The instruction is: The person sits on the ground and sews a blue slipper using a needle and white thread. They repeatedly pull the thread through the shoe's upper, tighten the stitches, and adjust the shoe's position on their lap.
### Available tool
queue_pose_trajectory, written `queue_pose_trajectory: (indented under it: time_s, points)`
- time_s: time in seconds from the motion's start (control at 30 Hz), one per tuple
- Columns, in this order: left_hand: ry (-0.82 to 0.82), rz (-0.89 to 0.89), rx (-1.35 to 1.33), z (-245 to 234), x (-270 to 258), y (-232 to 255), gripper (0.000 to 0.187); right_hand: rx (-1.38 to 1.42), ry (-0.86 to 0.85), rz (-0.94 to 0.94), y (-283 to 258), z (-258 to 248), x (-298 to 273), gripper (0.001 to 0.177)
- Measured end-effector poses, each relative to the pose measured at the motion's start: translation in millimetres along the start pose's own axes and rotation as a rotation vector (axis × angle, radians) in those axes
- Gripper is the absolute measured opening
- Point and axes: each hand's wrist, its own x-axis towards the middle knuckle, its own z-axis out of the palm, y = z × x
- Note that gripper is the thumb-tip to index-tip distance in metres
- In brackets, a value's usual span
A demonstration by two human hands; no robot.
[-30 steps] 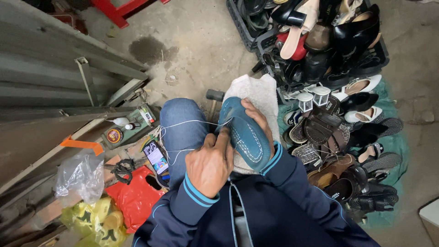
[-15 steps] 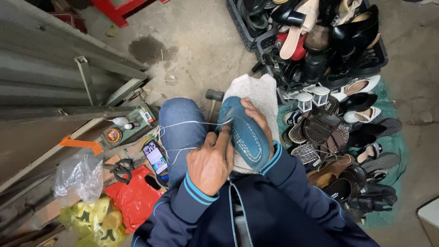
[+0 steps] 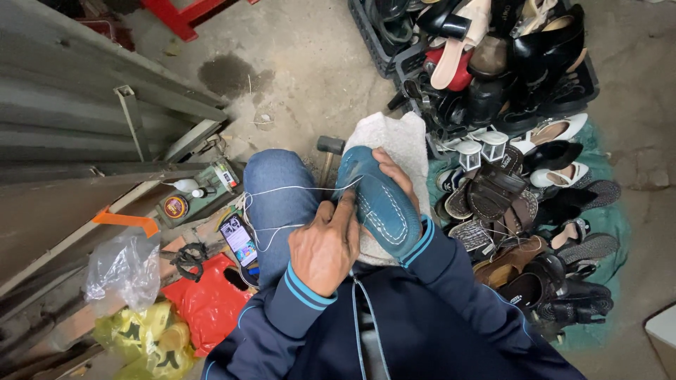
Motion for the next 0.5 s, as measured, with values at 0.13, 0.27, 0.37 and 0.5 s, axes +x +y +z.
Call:
queue_pose_trajectory:
  time_s: [0.13, 0.27, 0.37, 0.5]
  points:
    - [0.068, 0.068, -0.054, 8.4, -1.3, -7.0, 0.027, -0.086, -0.014, 0.01, -2.3, -1.8, 2.0, 0.092]
    - [0.097, 0.064, -0.12, 9.3, -4.4, -11.6, 0.026, -0.146, -0.023, 0.025, -5.5, -2.6, 1.7, 0.093]
    - [0.105, 0.071, -0.123, 5.1, -2.4, -10.5, 0.026, -0.2, -0.041, 0.03, -8.2, -2.8, 3.7, 0.095]
    - [0.121, 0.073, -0.257, -4.4, -2.6, -9.1, 0.024, -0.117, 0.004, 0.023, -10.9, -0.5, 9.1, 0.093]
